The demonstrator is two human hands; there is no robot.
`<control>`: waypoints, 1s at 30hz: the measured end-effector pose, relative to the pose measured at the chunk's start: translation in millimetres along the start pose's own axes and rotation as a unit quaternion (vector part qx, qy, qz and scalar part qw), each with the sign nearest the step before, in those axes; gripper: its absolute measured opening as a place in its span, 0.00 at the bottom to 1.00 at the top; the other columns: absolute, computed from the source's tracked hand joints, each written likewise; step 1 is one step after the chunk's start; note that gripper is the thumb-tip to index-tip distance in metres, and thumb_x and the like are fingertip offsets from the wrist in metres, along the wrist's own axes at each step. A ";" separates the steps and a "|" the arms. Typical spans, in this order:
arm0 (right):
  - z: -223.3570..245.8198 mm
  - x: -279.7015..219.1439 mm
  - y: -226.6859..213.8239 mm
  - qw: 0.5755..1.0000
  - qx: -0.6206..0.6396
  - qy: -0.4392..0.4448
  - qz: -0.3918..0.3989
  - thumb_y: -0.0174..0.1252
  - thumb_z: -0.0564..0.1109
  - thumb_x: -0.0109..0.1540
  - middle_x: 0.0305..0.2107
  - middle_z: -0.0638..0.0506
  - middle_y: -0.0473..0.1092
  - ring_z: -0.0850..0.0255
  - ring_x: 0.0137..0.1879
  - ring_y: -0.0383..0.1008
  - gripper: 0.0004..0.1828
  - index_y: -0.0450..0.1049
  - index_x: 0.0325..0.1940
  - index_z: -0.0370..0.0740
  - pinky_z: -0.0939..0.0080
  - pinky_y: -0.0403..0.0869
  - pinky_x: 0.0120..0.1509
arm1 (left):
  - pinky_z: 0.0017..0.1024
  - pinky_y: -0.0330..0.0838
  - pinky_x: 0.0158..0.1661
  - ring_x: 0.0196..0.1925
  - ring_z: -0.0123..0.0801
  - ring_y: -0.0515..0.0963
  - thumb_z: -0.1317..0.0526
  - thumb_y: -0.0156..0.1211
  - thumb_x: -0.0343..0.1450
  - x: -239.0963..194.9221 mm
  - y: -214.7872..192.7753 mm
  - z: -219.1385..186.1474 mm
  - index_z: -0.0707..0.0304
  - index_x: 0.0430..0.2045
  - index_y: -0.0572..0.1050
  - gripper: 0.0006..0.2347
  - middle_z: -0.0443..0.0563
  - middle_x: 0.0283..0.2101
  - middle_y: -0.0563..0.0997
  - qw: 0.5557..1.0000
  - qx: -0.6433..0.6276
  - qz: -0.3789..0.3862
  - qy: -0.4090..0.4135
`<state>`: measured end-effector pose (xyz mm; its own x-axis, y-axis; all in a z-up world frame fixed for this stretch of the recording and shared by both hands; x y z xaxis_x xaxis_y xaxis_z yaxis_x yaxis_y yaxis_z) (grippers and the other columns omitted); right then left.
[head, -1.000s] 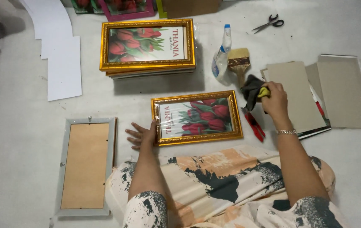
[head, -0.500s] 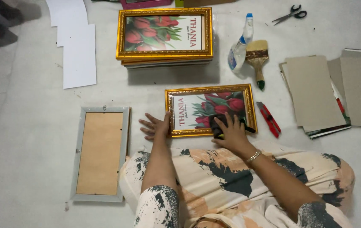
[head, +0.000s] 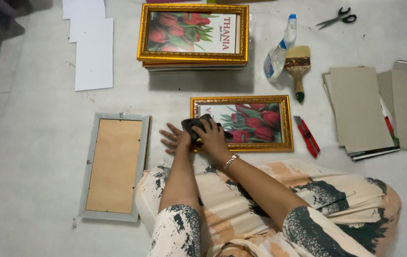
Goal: Cleaning a picture frame and glass using a brush and cleaning solution
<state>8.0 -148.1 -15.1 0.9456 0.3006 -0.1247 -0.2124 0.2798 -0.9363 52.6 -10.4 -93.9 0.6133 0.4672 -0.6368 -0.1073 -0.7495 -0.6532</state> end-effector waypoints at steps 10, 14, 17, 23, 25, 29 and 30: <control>-179.8 -102.0 -46.2 0.978 -0.051 0.190 -0.074 0.68 0.40 0.54 0.66 0.51 0.58 0.40 0.61 0.67 0.40 0.67 0.66 0.72 0.40 0.79 0.54 | 0.69 0.10 0.65 0.74 0.62 0.13 0.23 0.21 0.71 -27.6 -21.3 -9.8 0.41 0.74 0.24 0.41 0.53 0.73 0.10 0.999 0.012 0.018 0.024; -195.5 -125.9 -65.7 0.944 -0.016 0.310 -0.114 0.62 0.43 0.58 0.68 0.45 0.54 0.32 0.63 0.62 0.34 0.66 0.67 0.68 0.32 0.77 0.52 | 0.69 0.10 0.65 0.74 0.63 0.14 0.24 0.22 0.71 -29.0 -19.8 -10.4 0.42 0.74 0.24 0.41 0.54 0.74 0.12 0.999 0.021 0.018 0.018; -154.9 -117.0 -61.1 0.942 0.009 0.320 -0.096 0.63 0.52 0.60 0.68 0.43 0.51 0.30 0.63 0.60 0.32 0.64 0.68 0.64 0.28 0.77 0.52 | 0.69 0.09 0.65 0.74 0.63 0.14 0.23 0.22 0.71 -31.1 -21.7 -10.4 0.42 0.74 0.24 0.42 0.54 0.74 0.12 0.999 0.020 0.019 0.018; -48.5 -74.9 -31.3 0.982 -0.014 0.180 -0.056 0.69 0.48 0.55 0.63 0.37 0.57 0.33 0.58 0.68 0.42 0.62 0.71 0.65 0.35 0.81 0.47 | 0.69 0.09 0.65 0.74 0.63 0.14 0.23 0.20 0.71 -28.2 -21.5 -9.1 0.41 0.74 0.23 0.41 0.53 0.74 0.11 1.000 0.009 0.023 0.016; -23.7 -54.0 -11.4 0.991 -0.016 0.130 -0.041 0.72 0.46 0.52 0.63 0.35 0.57 0.33 0.58 0.69 0.46 0.61 0.71 0.65 0.35 0.82 0.47 | 0.69 0.09 0.64 0.74 0.62 0.14 0.24 0.19 0.71 -24.7 -19.9 -8.3 0.41 0.74 0.23 0.40 0.52 0.74 0.11 1.000 0.004 0.025 0.016; -7.6 -10.1 25.5 0.996 -0.026 -0.001 -0.087 0.70 0.49 0.54 0.62 0.38 0.57 0.35 0.57 0.68 0.43 0.60 0.71 0.68 0.37 0.78 0.49 | 0.69 0.08 0.64 0.74 0.62 0.13 0.24 0.16 0.72 -10.9 -10.1 -4.2 0.39 0.74 0.24 0.39 0.51 0.74 0.12 1.000 -0.008 0.020 0.008; -4.5 -1.6 25.5 0.995 -0.017 -0.029 -0.094 0.70 0.50 0.56 0.64 0.39 0.55 0.35 0.59 0.65 0.42 0.60 0.71 0.68 0.36 0.76 0.53 | 0.70 0.08 0.64 0.74 0.62 0.13 0.24 0.16 0.72 -6.5 -7.8 -2.2 0.39 0.74 0.24 0.39 0.51 0.74 0.12 1.000 -0.004 0.014 0.007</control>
<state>2.2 -145.5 -40.3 0.9518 0.2984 0.0710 -0.0248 0.3056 -0.9518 51.2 -8.6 -83.7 0.6218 0.4391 -0.6485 -0.1185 -0.7657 -0.6321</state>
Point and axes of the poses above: each hand's wrist, its own x-axis towards the middle knuckle, its own y-axis out of the palm, z = x × y, the point moved 2 cm from there along x, towards the middle knuckle
